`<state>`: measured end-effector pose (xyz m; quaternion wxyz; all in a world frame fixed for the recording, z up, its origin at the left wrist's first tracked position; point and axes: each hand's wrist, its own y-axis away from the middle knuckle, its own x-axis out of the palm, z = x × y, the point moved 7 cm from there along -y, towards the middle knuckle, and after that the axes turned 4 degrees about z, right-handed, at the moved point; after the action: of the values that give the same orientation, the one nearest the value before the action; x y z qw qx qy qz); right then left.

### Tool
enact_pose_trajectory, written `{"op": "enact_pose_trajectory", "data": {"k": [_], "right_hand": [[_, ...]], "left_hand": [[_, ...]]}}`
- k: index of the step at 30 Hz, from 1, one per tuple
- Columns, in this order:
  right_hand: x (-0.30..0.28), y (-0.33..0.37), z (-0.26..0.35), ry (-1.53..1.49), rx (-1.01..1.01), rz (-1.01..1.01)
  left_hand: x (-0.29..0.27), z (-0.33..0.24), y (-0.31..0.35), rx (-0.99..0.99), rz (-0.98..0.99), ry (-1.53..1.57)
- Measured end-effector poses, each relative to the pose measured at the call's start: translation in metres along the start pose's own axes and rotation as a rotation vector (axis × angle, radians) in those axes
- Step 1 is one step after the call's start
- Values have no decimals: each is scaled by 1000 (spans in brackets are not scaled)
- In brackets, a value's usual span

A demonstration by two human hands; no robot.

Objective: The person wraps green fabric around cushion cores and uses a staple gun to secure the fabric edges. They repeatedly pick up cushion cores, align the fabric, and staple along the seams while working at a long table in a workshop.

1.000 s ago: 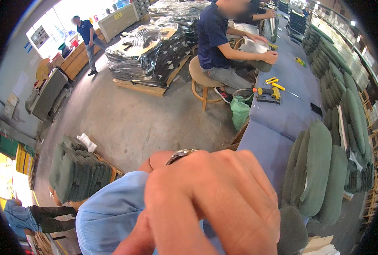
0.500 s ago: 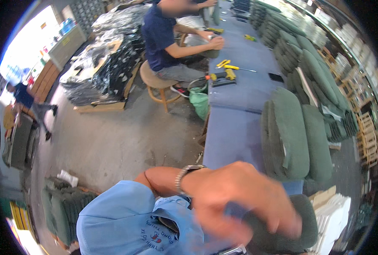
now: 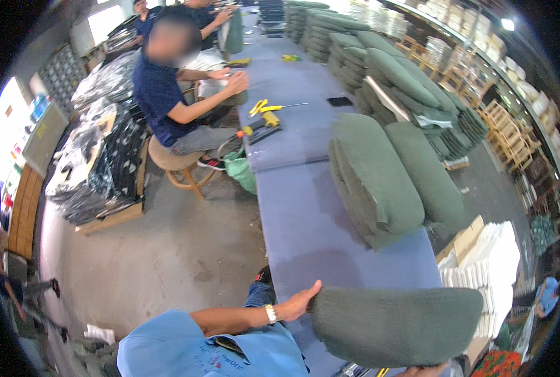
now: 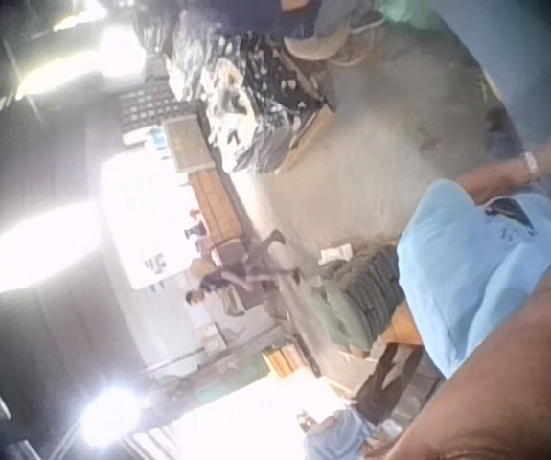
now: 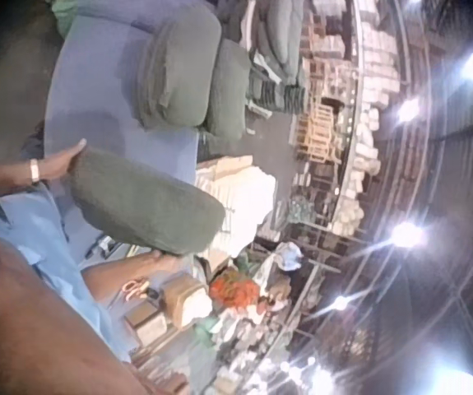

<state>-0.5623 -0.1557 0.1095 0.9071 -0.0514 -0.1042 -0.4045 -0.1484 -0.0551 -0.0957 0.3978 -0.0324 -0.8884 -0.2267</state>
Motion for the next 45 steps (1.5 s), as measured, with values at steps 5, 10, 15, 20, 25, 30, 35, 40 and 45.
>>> {"op": "enact_pose_trajectory", "data": {"k": [5,10,15,20,25,30,35,40,45], "right_hand": [[-7,5,-120,42,183,26],[-54,3,-303,-6,659,381],[-31,139,-269,87,641,311],[-19,217,-181,185,700,538],[8,272,-165,306,861,909],[45,275,-155,433,831,1099],[78,265,-131,603,500,1193],[124,279,-10,313,157,1329],[155,325,119,-321,-286,1691]], "left_hand": [[-35,-24,29,84,-397,-254],[-89,18,16,-85,-611,-465],[-80,9,42,214,-664,-707],[-60,-14,42,65,-665,-602],[-37,-25,47,142,-628,-528],[-45,-23,32,178,-591,-352],[-34,-28,28,15,-554,80],[-63,-27,18,-49,-565,257],[-72,-30,3,-53,-503,335]]}}
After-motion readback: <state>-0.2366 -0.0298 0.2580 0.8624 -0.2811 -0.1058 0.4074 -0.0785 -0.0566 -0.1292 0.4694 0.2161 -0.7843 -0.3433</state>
